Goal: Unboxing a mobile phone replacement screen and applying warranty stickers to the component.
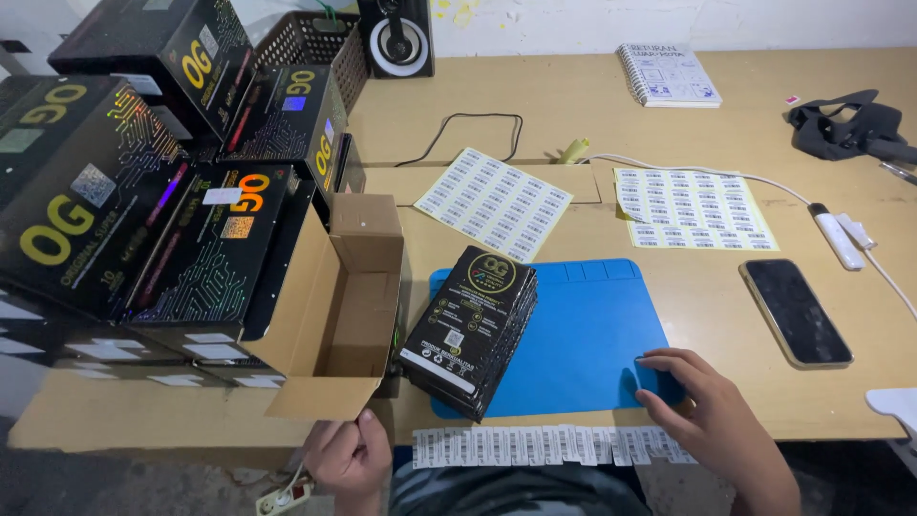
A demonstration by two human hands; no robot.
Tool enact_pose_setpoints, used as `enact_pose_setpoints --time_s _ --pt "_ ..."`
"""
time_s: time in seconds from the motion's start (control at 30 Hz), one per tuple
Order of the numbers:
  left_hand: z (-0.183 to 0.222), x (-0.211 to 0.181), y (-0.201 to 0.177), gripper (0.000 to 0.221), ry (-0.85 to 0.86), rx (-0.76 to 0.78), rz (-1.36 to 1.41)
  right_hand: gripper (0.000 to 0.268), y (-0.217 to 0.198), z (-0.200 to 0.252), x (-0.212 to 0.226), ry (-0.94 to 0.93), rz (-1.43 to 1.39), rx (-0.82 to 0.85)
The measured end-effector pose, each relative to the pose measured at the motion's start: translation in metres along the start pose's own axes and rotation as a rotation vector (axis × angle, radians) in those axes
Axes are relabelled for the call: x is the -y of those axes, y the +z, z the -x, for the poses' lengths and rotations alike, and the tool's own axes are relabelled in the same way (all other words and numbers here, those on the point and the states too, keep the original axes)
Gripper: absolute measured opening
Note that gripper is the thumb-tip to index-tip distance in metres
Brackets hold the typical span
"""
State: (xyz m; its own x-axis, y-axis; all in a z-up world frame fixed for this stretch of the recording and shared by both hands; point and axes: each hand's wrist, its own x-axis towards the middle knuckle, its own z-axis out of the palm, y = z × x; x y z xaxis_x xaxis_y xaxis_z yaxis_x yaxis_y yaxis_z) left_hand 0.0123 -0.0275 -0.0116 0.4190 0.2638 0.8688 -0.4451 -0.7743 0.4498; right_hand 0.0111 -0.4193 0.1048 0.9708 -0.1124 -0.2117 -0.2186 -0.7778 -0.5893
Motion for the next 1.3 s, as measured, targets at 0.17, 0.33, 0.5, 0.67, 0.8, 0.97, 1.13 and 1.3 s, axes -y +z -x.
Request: enact_pose_setpoints --time_s 0.17,0.33,0.5,0.67,0.8,0.97,1.13,1.3 --pt "-0.002 -0.004 -0.005 0.042 -0.038 0.075 0.038 0.039 0.001 0.006 -0.003 -0.043 -0.033 -0.034" --pt "-0.003 -0.005 -0.009 0.043 -0.048 0.084 0.074 0.039 0.003 0.006 -0.004 -0.038 -0.013 -0.036" --pt "-0.007 -0.008 -0.009 0.045 -0.025 0.079 0.07 0.038 0.006 0.003 -0.012 -0.096 -0.023 -0.069" --pt "-0.004 -0.009 -0.01 0.043 -0.05 0.1 0.075 0.033 0.008 0.007 -0.008 -0.075 -0.048 -0.095" --pt "-0.02 -0.029 -0.018 0.045 -0.061 0.135 0.218 0.036 0.013 0.009 0.001 -0.091 -0.105 -0.098" --pt "-0.027 -0.046 -0.025 0.044 -0.126 0.307 0.247 0.066 0.044 0.006 0.029 -0.462 -0.67 0.048" --pt "-0.021 -0.037 -0.025 0.033 -0.223 0.384 0.161 0.097 0.081 -0.009 0.064 -0.268 -1.093 0.356" --pt "-0.003 -0.024 -0.02 0.02 -0.377 0.115 0.148 0.091 0.098 -0.02 0.071 -0.322 -1.098 0.394"
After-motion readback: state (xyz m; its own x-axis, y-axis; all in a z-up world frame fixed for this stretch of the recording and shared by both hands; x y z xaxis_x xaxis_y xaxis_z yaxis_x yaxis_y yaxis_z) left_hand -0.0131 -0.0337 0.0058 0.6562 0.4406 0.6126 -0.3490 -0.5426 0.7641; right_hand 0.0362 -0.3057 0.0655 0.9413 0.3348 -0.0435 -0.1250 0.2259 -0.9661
